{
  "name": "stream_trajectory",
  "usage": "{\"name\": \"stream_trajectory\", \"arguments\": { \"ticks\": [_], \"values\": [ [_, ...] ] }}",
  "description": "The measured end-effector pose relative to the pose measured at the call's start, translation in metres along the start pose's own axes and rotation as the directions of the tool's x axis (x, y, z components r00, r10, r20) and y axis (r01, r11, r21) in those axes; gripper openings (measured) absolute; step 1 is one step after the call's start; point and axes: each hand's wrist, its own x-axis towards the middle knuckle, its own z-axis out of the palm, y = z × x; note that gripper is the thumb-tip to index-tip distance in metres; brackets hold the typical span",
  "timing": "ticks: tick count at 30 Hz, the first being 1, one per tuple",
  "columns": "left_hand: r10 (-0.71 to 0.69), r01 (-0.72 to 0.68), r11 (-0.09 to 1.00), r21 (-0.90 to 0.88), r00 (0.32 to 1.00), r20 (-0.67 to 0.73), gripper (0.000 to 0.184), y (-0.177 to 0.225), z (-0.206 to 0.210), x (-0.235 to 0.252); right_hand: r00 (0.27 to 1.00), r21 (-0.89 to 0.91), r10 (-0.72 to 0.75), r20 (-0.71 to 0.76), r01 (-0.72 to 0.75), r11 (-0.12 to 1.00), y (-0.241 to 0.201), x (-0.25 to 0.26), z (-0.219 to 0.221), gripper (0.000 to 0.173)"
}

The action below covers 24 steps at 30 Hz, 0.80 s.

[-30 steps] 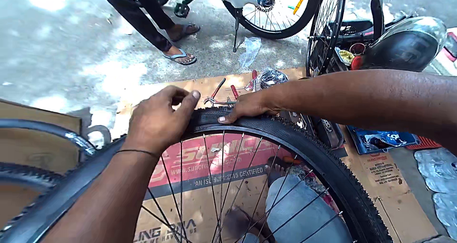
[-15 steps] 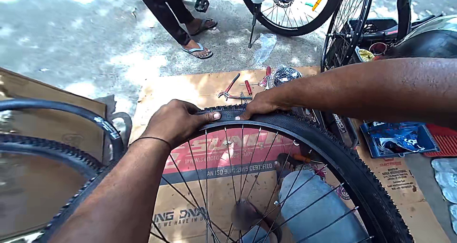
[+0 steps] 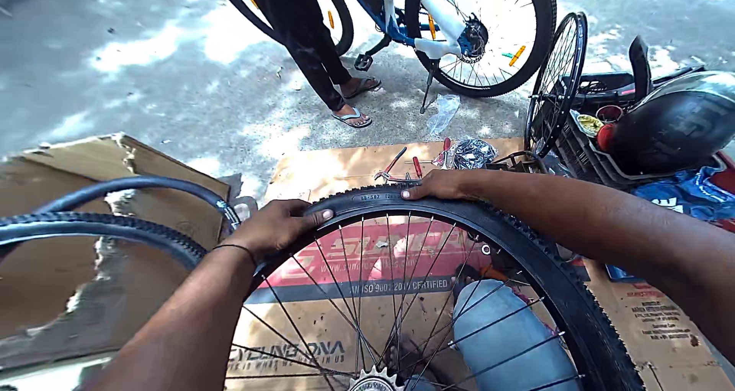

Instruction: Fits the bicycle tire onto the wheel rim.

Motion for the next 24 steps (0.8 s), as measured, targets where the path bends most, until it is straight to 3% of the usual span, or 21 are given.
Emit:
{"name": "stream_trajectory", "arguments": {
  "ticks": [4, 8, 10, 12, 14, 16, 17, 19, 22, 24],
  "values": [
    [-0.083, 0.083, 0.996, 0.042, 0.997, -0.007, 0.036, -0.004, 0.000, 0.011, 0.995, -0.292, -0.013, -0.100, -0.017, 0.956, -0.011, 0.002, 0.007, 0.069],
    [0.006, -0.002, 0.998, -0.056, 0.998, 0.070, 0.037, -0.017, -0.002, 0.007, 0.969, -0.479, -0.167, -0.181, 0.062, 0.876, -0.003, 0.000, 0.010, 0.080],
    [0.069, -0.058, 0.993, -0.104, 0.992, 0.104, 0.042, -0.019, -0.006, -0.005, 0.946, -0.416, -0.257, -0.199, 0.155, 0.896, 0.008, -0.001, 0.006, 0.080],
    [0.105, -0.102, 0.994, -0.039, 0.991, 0.082, 0.052, -0.014, -0.010, -0.011, 0.951, -0.187, -0.268, -0.151, 0.239, 0.953, 0.013, -0.016, -0.005, 0.076],
    [0.140, -0.140, 0.988, 0.063, 0.990, 0.008, 0.050, -0.016, -0.008, -0.016, 0.984, 0.109, -0.175, -0.028, 0.178, 0.978, 0.025, -0.046, -0.011, 0.067],
    [0.147, -0.128, 0.975, 0.180, 0.984, -0.098, 0.040, -0.015, -0.001, -0.026, 0.998, 0.313, -0.064, -0.006, 0.062, 0.948, 0.058, -0.073, -0.002, 0.061],
    [0.143, -0.105, 0.969, 0.224, 0.976, -0.162, 0.036, -0.012, 0.005, -0.033, 0.996, 0.303, -0.062, -0.058, 0.077, 0.950, 0.070, -0.085, 0.005, 0.060],
    [0.132, -0.058, 0.960, 0.274, 0.956, -0.262, 0.034, -0.003, 0.016, -0.042, 0.968, 0.102, -0.097, -0.230, 0.123, 0.987, 0.075, -0.095, 0.011, 0.058],
    [0.137, -0.072, 0.961, 0.265, 0.961, -0.238, 0.037, 0.006, 0.016, -0.047, 0.900, -0.105, -0.034, -0.435, -0.013, 0.994, 0.066, -0.096, 0.024, 0.063],
    [0.176, -0.095, 0.946, 0.311, 0.953, -0.245, 0.053, 0.008, 0.010, -0.052, 0.873, -0.155, -0.024, -0.487, -0.059, 0.986, 0.062, -0.100, 0.025, 0.066]
  ]
}}
